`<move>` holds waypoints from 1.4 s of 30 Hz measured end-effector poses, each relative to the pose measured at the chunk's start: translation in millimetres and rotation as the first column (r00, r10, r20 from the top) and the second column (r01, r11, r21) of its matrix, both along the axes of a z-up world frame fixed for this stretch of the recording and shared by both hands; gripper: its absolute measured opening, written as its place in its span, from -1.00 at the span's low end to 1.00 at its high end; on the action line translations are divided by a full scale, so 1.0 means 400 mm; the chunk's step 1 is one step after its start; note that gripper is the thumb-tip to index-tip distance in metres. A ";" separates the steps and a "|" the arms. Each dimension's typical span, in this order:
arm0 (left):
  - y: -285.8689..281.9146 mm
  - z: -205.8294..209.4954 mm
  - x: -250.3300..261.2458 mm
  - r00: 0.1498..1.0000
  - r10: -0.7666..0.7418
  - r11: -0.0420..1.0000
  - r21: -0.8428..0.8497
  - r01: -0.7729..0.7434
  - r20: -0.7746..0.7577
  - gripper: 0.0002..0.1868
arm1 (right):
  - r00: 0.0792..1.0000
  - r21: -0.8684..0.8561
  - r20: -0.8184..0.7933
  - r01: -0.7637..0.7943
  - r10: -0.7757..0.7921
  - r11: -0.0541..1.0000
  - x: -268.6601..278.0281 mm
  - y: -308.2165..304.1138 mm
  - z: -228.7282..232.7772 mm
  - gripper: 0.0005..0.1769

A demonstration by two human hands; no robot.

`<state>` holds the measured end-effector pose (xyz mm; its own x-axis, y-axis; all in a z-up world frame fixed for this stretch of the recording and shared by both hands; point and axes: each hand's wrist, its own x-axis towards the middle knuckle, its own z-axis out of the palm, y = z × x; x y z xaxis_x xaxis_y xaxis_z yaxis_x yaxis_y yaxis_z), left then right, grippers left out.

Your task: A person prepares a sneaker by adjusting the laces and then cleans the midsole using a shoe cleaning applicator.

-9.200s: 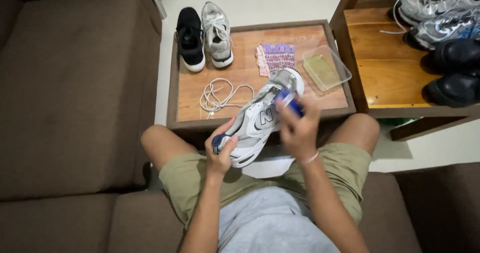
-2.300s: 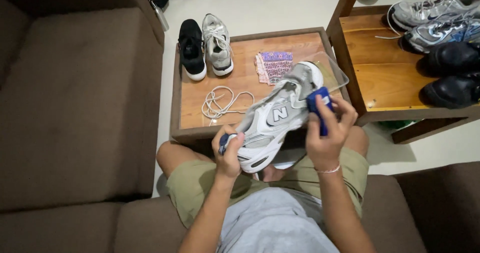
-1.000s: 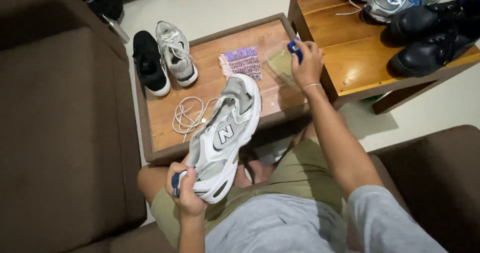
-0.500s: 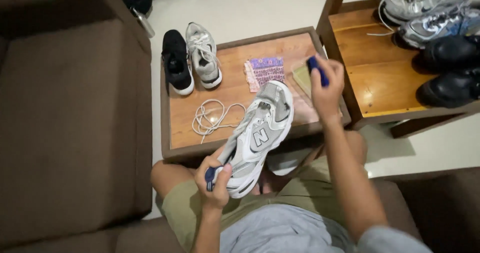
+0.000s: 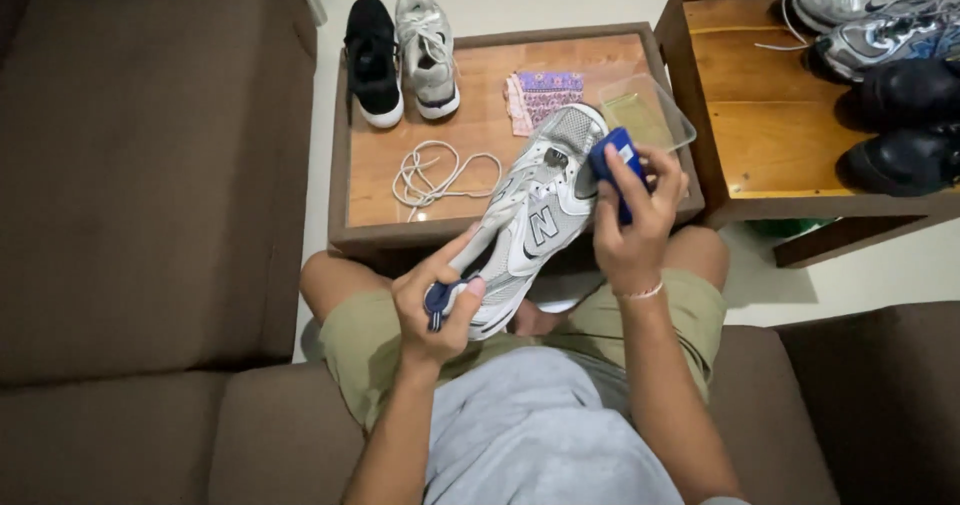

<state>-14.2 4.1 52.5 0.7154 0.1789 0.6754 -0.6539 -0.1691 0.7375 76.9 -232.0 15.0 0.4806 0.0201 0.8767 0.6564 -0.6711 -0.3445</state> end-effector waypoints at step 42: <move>0.040 -0.011 -0.043 0.999 -0.005 1.000 -0.009 0.006 0.036 -0.62 | 0.994 -0.007 -0.051 -0.101 0.100 0.995 -0.155 0.081 0.059 -0.60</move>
<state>-31.4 20.0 47.9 0.6915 0.1814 0.6992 -0.6811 -0.1588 0.7148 14.9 -199.6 38.5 0.5197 0.0789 0.8507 0.7024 -0.6063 -0.3729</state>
